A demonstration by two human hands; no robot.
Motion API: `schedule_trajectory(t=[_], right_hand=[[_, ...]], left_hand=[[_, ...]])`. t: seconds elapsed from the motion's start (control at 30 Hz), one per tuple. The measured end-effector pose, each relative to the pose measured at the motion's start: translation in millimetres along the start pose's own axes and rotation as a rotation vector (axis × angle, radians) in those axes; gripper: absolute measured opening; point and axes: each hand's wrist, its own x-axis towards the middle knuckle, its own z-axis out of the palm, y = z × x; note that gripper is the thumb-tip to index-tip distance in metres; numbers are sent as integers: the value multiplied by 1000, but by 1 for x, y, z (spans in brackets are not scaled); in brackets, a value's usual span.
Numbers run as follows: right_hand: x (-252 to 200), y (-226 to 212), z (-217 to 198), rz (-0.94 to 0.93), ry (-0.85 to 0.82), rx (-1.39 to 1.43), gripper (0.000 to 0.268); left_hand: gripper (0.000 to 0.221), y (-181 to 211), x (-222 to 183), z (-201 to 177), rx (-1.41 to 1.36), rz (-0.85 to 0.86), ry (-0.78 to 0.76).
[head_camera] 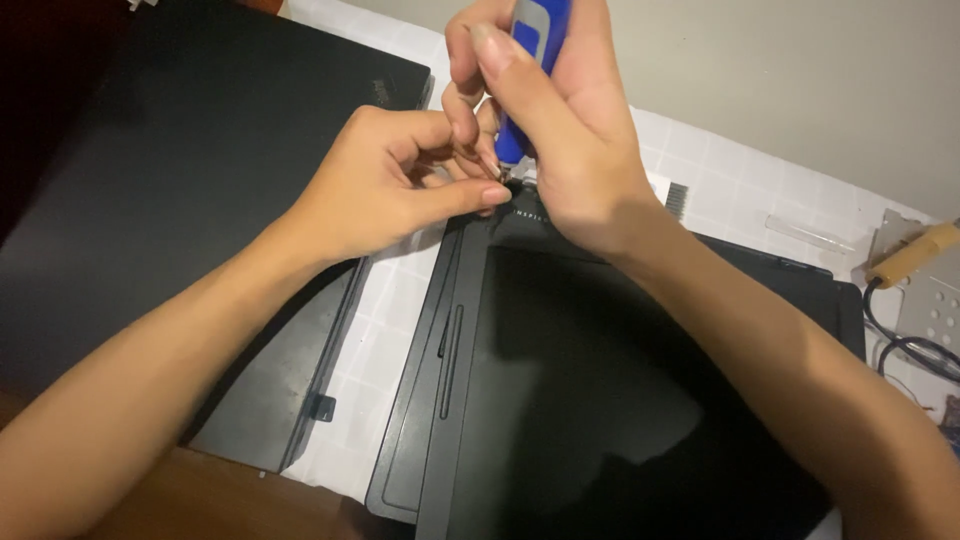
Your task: Disassembling a laptop screen by removing screws, prying the bezel, and cleaning the display panel.
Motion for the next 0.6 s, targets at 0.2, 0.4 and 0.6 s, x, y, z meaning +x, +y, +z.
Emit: schedule_trajectory(t=[0.2, 0.4, 0.6], right_hand=[[1, 1, 4, -28, 9, 2, 17], [1, 4, 0, -79, -36, -25, 13], [-3, -11, 6, -139, -59, -275, 13]], left_hand=[[13, 2, 0, 4, -20, 26, 31], [14, 2, 1, 4, 28, 73, 20], [17, -2, -1, 8, 38, -18, 46]])
